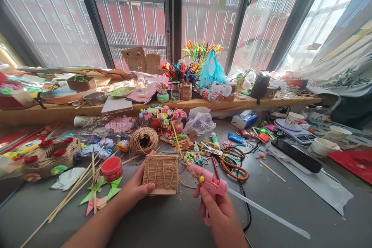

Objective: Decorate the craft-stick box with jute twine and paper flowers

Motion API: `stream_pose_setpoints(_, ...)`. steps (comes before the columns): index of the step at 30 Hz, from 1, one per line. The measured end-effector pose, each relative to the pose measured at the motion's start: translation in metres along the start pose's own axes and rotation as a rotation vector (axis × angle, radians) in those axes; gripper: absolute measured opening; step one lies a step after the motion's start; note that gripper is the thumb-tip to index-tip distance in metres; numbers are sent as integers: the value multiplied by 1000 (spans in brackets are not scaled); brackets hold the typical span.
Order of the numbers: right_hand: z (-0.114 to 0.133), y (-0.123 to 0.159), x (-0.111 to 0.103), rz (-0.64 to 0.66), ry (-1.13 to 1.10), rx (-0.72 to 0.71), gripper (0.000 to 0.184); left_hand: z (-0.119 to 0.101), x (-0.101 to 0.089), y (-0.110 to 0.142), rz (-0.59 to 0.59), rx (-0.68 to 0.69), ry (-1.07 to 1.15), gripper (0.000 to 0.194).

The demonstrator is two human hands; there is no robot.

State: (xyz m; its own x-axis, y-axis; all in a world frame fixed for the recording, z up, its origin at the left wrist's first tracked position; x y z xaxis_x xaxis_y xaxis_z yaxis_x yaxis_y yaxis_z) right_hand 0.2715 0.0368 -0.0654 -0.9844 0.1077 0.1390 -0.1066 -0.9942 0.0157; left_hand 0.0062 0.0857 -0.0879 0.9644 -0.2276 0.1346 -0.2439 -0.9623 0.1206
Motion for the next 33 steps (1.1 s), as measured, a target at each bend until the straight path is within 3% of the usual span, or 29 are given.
stream_pose_setpoints(8,-9,-10,12,107,-12,70,59,2,-1,1,16,-28,10,125)
stream_pose_setpoints(14,-7,-7,10,34,-25,33,57,1,2,3,32,-47,32,127)
stream_pose_setpoints(19,10,-4,3,-105,61,-126,48,-8,5,7,1,-17,11,125)
stream_pose_setpoints(22,22,-12,12,-92,185,-231,46,-16,10,11,14,26,12,121)
stream_pose_setpoints(26,24,-30,36,-39,192,-248,53,-21,12,15,27,92,5,109)
stream_pose_setpoints(33,6,-41,63,107,-48,-140,68,-27,5,18,-62,224,-5,69)
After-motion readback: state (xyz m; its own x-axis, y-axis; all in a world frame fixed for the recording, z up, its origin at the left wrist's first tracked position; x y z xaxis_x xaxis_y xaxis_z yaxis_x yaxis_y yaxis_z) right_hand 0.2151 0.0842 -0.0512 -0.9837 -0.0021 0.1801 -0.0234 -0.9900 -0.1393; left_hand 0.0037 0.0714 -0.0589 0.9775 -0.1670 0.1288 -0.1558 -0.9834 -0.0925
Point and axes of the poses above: each hand's wrist, its own y-axis away from the middle knuckle, its own x-axis out of the palm, z = x × y, the point moved 6 cm from there along -y, towards the middle knuckle, and after that the axes turned 10 degrees about -x, right-handed, at the moved point
